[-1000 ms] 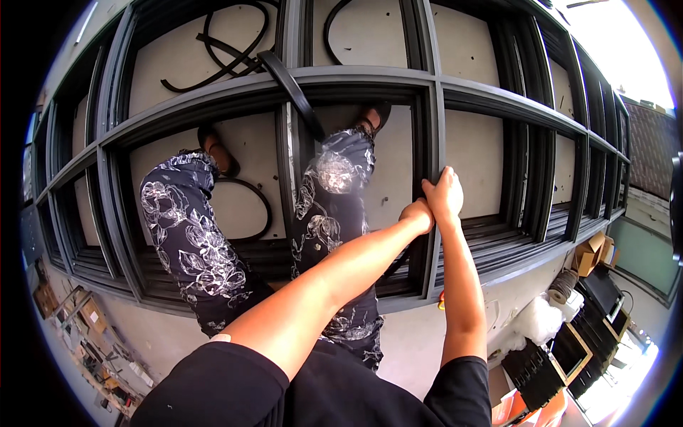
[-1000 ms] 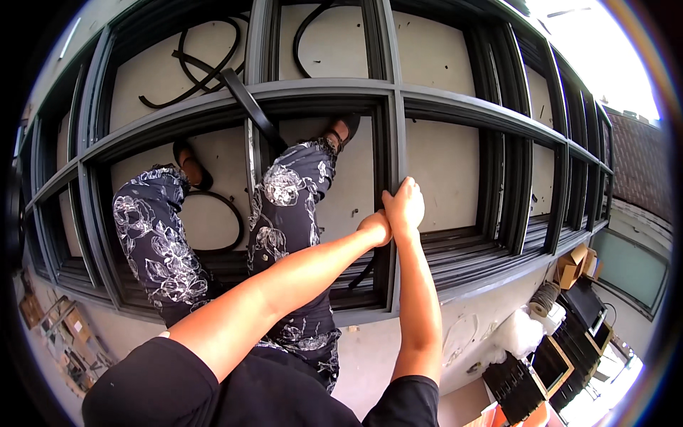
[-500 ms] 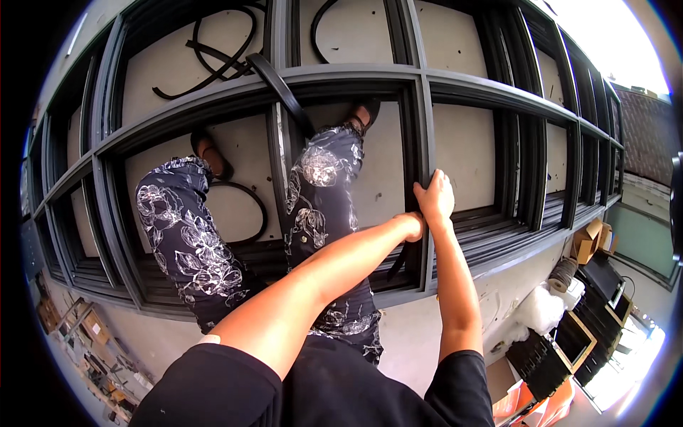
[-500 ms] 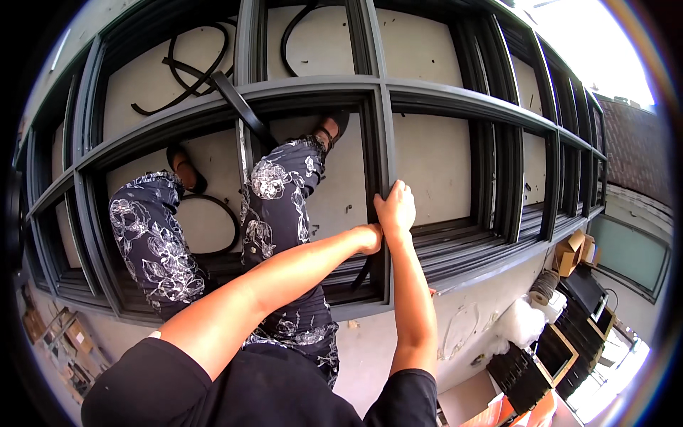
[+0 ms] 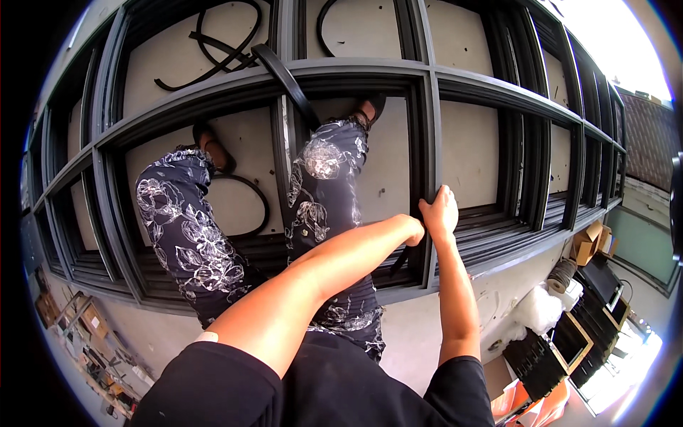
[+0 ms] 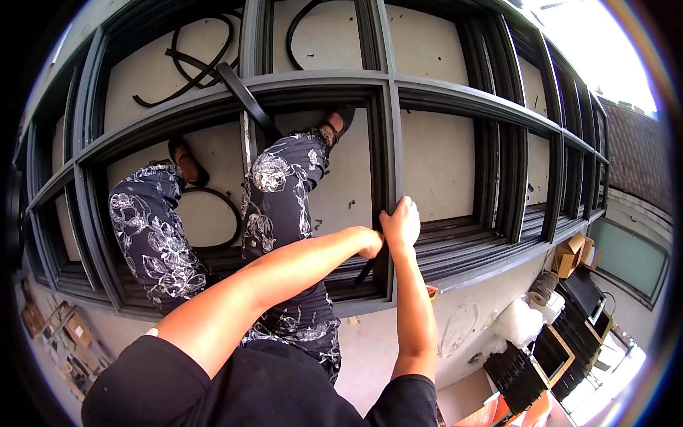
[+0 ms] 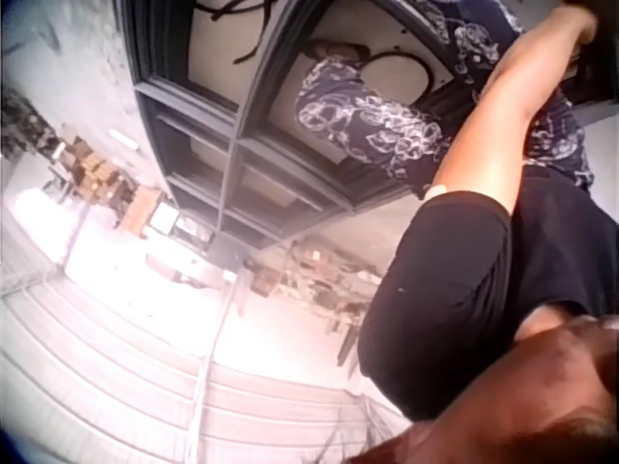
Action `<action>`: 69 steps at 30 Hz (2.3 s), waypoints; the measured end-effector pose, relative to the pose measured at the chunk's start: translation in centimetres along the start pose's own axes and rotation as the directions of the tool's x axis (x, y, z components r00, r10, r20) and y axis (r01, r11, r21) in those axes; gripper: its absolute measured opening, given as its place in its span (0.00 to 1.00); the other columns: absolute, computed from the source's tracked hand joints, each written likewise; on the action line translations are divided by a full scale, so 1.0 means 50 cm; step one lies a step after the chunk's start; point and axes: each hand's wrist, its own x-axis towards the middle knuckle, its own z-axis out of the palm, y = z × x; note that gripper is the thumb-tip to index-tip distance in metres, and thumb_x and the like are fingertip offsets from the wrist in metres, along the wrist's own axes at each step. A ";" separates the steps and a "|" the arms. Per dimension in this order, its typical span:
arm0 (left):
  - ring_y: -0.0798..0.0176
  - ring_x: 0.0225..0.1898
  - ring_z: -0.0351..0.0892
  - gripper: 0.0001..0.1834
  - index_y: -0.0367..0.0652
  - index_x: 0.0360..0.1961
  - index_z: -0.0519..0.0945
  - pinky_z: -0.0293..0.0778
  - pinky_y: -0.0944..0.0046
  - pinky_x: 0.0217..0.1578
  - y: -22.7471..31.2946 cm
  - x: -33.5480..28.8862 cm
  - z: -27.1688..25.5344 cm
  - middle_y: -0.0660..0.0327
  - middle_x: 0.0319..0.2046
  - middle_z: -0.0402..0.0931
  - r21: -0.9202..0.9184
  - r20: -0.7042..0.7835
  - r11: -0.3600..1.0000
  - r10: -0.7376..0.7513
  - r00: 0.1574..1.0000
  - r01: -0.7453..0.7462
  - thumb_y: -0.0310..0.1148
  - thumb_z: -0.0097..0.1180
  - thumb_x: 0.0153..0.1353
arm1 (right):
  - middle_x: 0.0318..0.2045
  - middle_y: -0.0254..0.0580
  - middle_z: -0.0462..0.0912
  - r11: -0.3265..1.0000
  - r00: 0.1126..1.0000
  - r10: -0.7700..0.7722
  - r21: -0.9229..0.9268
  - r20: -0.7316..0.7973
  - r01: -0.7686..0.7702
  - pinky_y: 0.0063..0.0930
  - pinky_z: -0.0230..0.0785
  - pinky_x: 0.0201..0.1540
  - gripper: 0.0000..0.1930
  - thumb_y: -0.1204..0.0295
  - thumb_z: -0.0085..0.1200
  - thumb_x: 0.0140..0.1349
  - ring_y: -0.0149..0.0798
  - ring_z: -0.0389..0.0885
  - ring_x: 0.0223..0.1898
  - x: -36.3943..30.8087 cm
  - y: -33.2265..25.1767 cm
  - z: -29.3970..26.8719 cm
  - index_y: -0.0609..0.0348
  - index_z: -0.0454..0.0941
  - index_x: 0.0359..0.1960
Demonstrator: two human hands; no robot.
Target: The person installs rubber seals into the grooves of a large metal grid structure. They are seen aligning the frame, cutting lengths of rubber stripping with scissors, and pressing the seals into place by hand.
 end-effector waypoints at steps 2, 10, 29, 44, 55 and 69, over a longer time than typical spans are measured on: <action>0.49 0.52 0.80 0.24 0.33 0.54 0.78 0.77 0.53 0.48 -0.012 0.008 0.001 0.50 0.52 0.80 0.054 0.041 0.997 0.044 0.998 -0.047 0.27 0.54 0.54 | 0.45 0.53 0.77 1.000 1.000 -0.006 -0.003 -0.003 0.006 0.43 0.74 0.50 0.29 0.64 0.67 0.48 0.55 0.77 0.50 0.012 -0.015 0.004 0.62 0.68 0.48; 0.50 0.46 0.83 0.16 0.38 0.43 0.85 0.78 0.51 0.42 0.003 -0.018 0.003 0.54 0.45 0.84 0.100 0.051 0.994 0.040 0.998 -0.045 0.25 0.53 0.52 | 0.44 0.53 0.77 1.000 1.000 0.012 -0.010 -0.006 -0.012 0.44 0.75 0.47 0.27 0.64 0.67 0.47 0.55 0.78 0.48 -0.030 0.008 0.009 0.63 0.68 0.45; 0.53 0.43 0.81 0.09 0.41 0.37 0.80 0.76 0.56 0.43 -0.011 -0.325 -0.009 0.57 0.36 0.81 0.197 -0.806 0.964 0.262 0.530 -0.178 0.29 0.53 0.55 | 0.46 0.53 0.76 0.969 0.905 -0.225 0.018 -0.361 0.248 0.42 0.72 0.51 0.32 0.58 0.67 0.50 0.54 0.76 0.49 0.157 -0.107 -0.012 0.63 0.70 0.53; 0.57 0.44 0.81 0.12 0.45 0.36 0.82 0.76 0.59 0.46 -0.099 -0.466 0.056 0.63 0.37 0.81 0.214 -0.976 0.958 0.219 0.007 -0.188 0.21 0.61 0.47 | 0.49 0.57 0.76 0.985 0.977 -0.172 0.013 -0.124 0.175 0.44 0.74 0.53 0.46 0.63 0.71 0.47 0.57 0.76 0.52 0.160 -0.140 -0.035 0.62 0.57 0.65; 0.54 0.41 0.81 0.11 0.42 0.34 0.82 0.77 0.58 0.44 -0.103 -0.475 0.071 0.61 0.35 0.81 0.253 -0.967 0.942 0.247 -0.054 -0.220 0.19 0.59 0.48 | 0.51 0.59 0.73 0.996 0.993 0.049 0.082 -0.104 -0.041 0.43 0.69 0.56 0.53 0.67 0.72 0.43 0.59 0.73 0.53 -0.168 0.043 0.068 0.61 0.52 0.70; 0.55 0.43 0.81 0.11 0.42 0.35 0.82 0.76 0.58 0.46 -0.109 -0.483 0.081 0.60 0.36 0.81 0.236 -0.972 0.947 0.229 -0.059 -0.218 0.20 0.59 0.48 | 0.49 0.51 0.75 0.994 0.996 -0.012 0.107 -0.083 0.021 0.42 0.68 0.56 0.51 0.72 0.71 0.46 0.54 0.73 0.52 -0.184 0.047 0.048 0.55 0.53 0.72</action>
